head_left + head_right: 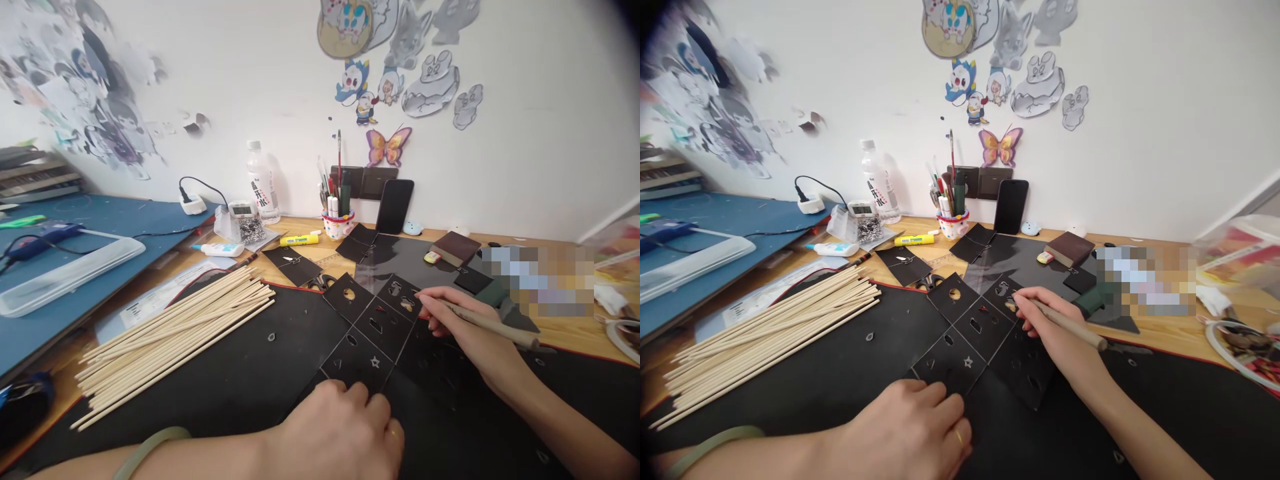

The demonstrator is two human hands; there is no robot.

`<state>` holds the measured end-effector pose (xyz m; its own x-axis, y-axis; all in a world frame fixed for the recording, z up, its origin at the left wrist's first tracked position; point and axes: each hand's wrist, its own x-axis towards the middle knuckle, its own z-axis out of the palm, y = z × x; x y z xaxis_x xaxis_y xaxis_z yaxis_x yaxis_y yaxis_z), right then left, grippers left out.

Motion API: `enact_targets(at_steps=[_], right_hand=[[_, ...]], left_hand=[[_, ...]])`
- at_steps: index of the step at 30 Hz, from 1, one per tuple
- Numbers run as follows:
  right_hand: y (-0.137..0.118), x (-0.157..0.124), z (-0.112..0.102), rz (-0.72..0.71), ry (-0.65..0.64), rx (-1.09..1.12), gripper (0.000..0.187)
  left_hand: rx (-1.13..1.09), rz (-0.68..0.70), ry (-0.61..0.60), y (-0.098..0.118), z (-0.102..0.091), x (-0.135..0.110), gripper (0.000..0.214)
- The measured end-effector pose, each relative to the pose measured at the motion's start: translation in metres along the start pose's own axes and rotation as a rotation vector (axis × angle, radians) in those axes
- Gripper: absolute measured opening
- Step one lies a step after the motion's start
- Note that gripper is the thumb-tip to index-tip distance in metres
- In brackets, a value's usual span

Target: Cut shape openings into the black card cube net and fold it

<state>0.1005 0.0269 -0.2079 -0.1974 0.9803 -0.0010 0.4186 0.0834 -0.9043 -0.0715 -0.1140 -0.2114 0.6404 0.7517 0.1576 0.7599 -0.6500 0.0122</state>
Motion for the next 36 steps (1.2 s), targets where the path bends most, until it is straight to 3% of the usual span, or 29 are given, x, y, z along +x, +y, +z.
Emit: enact_targets(at_steps=[2,6,9,15,21,27,31,36], right_hand=[[-0.001,-0.001,0.001,-0.043,-0.02,-0.019,0.026],[0.0,-0.001,0.001,-0.088,-0.079,-0.057,0.025],[0.0,0.0,0.001,-0.096,-0.094,-0.053,0.026],[-0.009,0.0,-0.008,-0.152,-0.002,0.093,0.021],[-0.019,0.007,-0.024,-0.174,0.1,0.306,0.017],[-0.019,0.008,-0.026,-0.149,0.101,0.388,0.017],[-0.022,0.003,-0.023,-0.13,0.045,0.393,0.022],[-0.034,-0.002,-0.026,-0.173,0.074,0.44,0.04]], left_hand=[[0.074,-0.117,-0.001,0.002,0.001,-0.001,0.024],[0.085,-0.356,-0.082,0.0,0.009,0.0,0.056],[0.011,-0.404,-0.137,-0.006,0.009,0.004,0.053],[-0.161,-0.242,-0.159,-0.021,-0.01,0.009,0.035],[-0.188,-0.172,-0.213,-0.033,-0.019,0.009,0.028],[-0.016,-0.096,-0.25,-0.029,-0.019,0.009,0.037],[0.127,-0.081,-0.208,-0.026,-0.013,0.005,0.039],[0.309,0.013,-0.102,-0.024,-0.002,0.001,0.037]])
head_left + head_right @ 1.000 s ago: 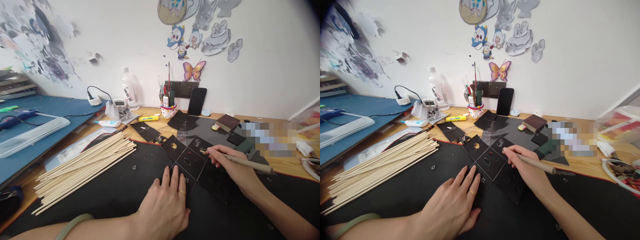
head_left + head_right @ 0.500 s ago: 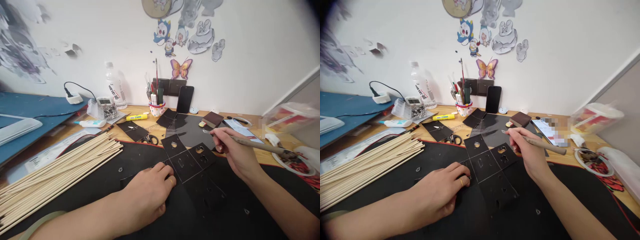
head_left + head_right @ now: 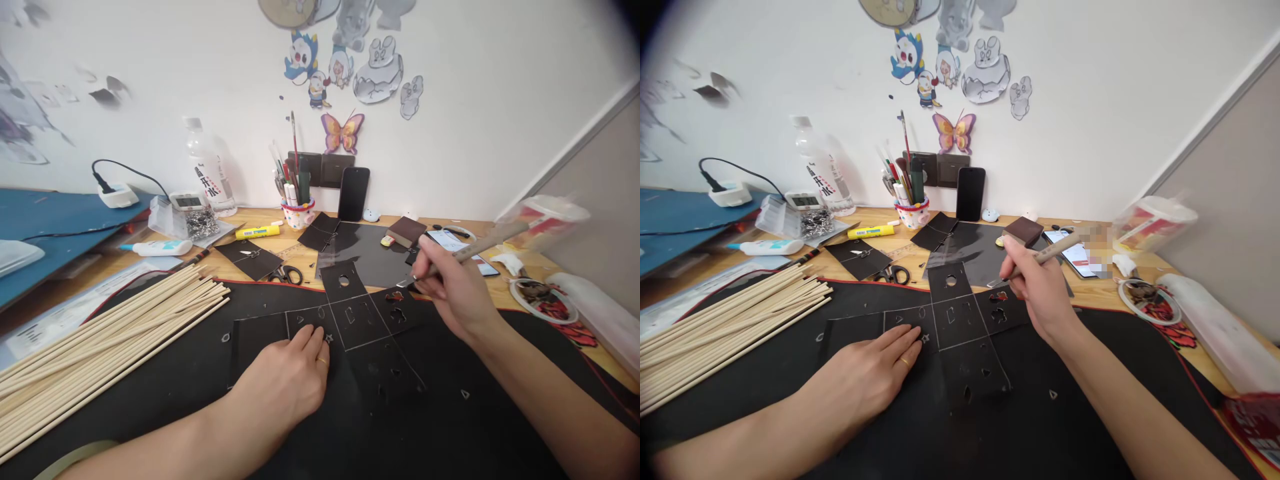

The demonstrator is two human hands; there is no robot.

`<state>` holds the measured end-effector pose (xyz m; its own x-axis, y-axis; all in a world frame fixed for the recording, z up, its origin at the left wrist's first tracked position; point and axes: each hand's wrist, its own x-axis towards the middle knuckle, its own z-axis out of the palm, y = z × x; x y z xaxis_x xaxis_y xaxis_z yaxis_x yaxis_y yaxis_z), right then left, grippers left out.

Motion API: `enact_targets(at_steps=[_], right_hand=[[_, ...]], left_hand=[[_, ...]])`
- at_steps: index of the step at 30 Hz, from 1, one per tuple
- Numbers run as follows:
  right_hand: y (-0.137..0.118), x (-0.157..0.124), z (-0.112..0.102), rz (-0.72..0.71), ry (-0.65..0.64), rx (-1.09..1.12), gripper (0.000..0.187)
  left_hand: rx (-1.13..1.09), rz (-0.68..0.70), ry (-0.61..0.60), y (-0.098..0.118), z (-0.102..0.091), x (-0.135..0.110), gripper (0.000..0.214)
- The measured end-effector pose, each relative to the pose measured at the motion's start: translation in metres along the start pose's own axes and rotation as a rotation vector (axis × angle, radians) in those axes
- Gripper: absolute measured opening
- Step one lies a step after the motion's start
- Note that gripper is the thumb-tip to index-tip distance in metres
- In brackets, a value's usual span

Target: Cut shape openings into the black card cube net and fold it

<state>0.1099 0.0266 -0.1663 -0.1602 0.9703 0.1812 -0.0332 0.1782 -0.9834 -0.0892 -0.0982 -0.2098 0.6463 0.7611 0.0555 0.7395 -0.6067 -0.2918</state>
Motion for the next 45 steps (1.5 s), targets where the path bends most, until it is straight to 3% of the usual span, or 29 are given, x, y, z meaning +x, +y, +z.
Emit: enact_targets(at_steps=[9,16,20,23,26,32,39,45], right_hand=[[-0.011,0.003,0.001,0.049,0.039,0.047,0.042],[-0.008,0.002,0.002,0.005,0.08,0.002,0.033],[-0.004,-0.01,0.013,0.087,-0.091,-0.162,0.03],[0.001,-0.022,0.025,0.205,-0.3,-0.323,0.032],[0.012,-0.035,0.035,0.239,-0.411,-0.384,0.033],[0.026,-0.044,0.045,0.281,-0.435,-0.307,0.021],[0.006,-0.044,0.044,0.375,-0.493,-0.296,0.019],[0.013,-0.049,0.048,0.226,-0.525,-0.403,0.019]], left_hand=[[0.11,0.056,0.183,0.007,0.012,0.001,0.031],[0.053,0.1,0.257,0.02,-0.003,-0.007,0.032],[0.006,0.131,0.242,0.034,-0.011,-0.012,0.033],[0.024,0.076,0.258,0.043,-0.007,-0.015,0.032],[0.027,0.02,0.273,0.049,-0.003,-0.015,0.032],[0.017,-0.031,0.322,0.055,-0.001,-0.016,0.031],[0.067,-0.116,0.303,0.06,-0.002,-0.016,0.03],[0.165,-0.126,0.324,0.061,-0.001,-0.009,0.031]])
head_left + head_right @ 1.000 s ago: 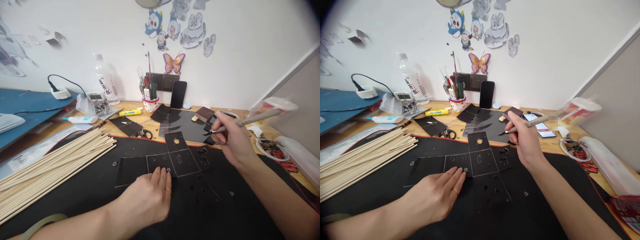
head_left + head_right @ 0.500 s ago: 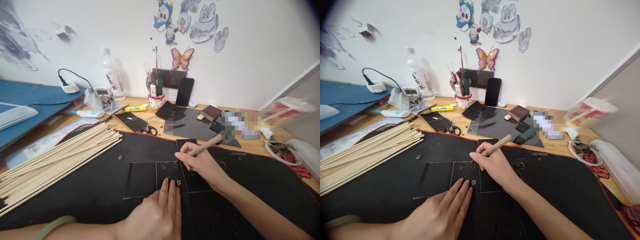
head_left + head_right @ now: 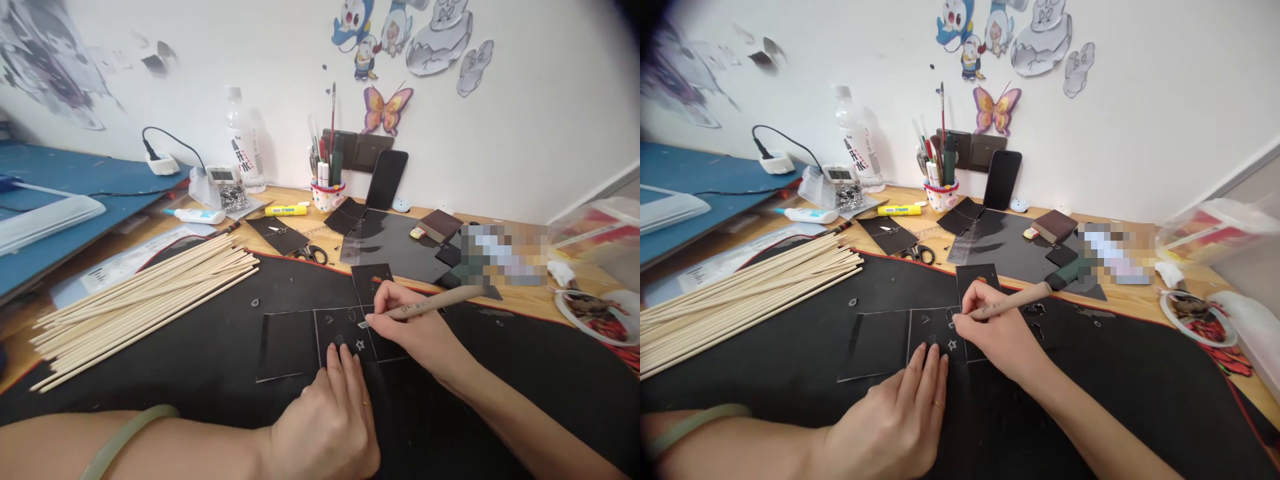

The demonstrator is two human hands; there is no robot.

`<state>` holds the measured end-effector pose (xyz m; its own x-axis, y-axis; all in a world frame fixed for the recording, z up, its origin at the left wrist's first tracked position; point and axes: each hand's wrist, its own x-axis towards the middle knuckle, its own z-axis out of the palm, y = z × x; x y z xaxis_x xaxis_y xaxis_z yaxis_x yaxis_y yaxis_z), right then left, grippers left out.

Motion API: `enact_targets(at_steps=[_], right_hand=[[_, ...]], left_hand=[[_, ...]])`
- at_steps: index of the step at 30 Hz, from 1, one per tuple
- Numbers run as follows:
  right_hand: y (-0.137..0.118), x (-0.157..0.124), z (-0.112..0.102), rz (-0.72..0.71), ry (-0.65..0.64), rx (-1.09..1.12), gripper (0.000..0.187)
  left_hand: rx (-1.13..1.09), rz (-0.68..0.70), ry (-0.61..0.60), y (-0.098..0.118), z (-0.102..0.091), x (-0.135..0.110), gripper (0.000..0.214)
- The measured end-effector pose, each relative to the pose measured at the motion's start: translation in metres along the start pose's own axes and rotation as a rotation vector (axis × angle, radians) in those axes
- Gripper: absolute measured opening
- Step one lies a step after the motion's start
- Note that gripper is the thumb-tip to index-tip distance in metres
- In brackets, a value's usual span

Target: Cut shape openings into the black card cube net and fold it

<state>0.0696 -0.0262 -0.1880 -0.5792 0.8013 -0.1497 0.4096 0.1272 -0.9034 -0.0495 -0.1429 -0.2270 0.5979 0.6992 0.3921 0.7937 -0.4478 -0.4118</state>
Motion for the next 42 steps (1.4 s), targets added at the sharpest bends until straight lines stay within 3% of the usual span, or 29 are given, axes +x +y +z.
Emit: enact_targets(at_steps=[5,11,20,26,33,42], right_hand=[[0.018,0.007,0.007,-0.11,-0.086,-0.001,0.022],[0.03,0.007,0.012,-0.138,-0.02,-0.039,0.027],[0.027,0.012,0.005,-0.105,-0.071,-0.071,0.037],[0.022,0.01,0.006,-0.103,-0.088,-0.092,0.025],[0.023,0.009,0.016,-0.116,0.073,-0.127,0.027],[0.024,0.008,0.022,-0.128,0.134,-0.222,0.029]], left_hand=[[0.048,0.067,-0.038,-0.001,-0.004,-0.003,0.036],[0.073,0.092,-0.079,-0.002,-0.006,-0.005,0.037],[0.102,0.14,-0.075,-0.003,-0.006,-0.005,0.037],[0.116,0.149,-0.067,-0.004,-0.007,-0.004,0.038],[0.12,0.141,-0.071,-0.004,-0.007,-0.004,0.038],[0.108,0.153,-0.073,-0.004,-0.007,-0.005,0.038]])
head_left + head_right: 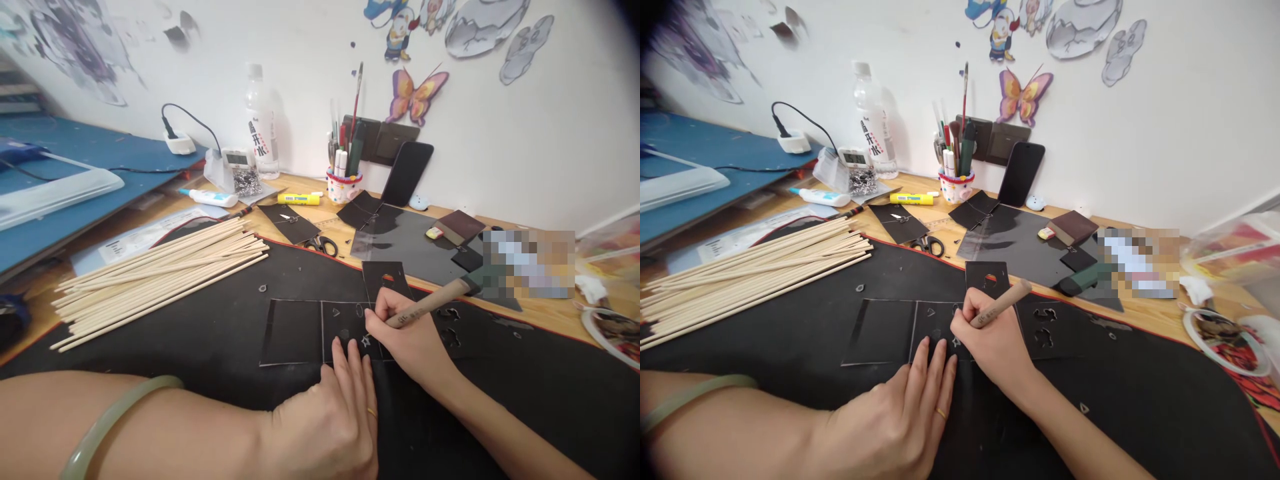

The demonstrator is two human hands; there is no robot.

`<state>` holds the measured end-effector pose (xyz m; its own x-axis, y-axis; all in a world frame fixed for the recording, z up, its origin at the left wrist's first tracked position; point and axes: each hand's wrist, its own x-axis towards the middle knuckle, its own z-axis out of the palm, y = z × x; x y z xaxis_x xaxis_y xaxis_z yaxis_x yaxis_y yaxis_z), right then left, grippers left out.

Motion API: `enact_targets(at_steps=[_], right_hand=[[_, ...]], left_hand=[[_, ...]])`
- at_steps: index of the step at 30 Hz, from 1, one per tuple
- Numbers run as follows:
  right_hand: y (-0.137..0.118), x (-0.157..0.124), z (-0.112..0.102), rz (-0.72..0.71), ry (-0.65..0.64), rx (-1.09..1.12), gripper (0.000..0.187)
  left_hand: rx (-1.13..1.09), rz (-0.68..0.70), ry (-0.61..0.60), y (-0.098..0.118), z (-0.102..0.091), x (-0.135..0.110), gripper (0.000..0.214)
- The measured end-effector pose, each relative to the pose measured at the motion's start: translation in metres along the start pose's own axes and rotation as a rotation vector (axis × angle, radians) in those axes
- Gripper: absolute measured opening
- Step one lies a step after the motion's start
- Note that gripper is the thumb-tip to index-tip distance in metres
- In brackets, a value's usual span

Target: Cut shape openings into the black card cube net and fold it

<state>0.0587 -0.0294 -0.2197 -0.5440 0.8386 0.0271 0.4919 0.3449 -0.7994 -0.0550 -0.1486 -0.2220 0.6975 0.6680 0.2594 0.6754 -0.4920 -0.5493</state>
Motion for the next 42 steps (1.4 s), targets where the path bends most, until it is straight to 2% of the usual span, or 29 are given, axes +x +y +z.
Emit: enact_targets(at_steps=[8,15,23,28,34,42], right_hand=[[0.0,-0.001,0.0,0.007,-0.032,0.003,0.029],[-0.003,0.001,0.001,-0.05,-0.057,-0.023,0.029],[0.003,0.0,0.005,-0.038,-0.013,-0.063,0.029],[0.005,0.001,0.006,0.004,-0.011,-0.059,0.028],[0.006,0.002,0.004,-0.01,-0.019,-0.077,0.028],[0.01,0.005,-0.004,-0.103,-0.142,-0.046,0.028]], left_hand=[[0.007,0.0,-0.013,-0.001,0.0,0.002,0.038],[0.006,0.026,0.007,-0.004,0.0,0.002,0.038],[0.094,-0.095,0.03,0.001,0.001,0.006,0.033],[0.131,-0.071,-0.003,0.003,0.005,0.003,0.035],[0.118,-0.079,0.011,0.001,0.006,0.003,0.036],[0.096,-0.061,-0.013,0.002,0.003,0.002,0.036]])
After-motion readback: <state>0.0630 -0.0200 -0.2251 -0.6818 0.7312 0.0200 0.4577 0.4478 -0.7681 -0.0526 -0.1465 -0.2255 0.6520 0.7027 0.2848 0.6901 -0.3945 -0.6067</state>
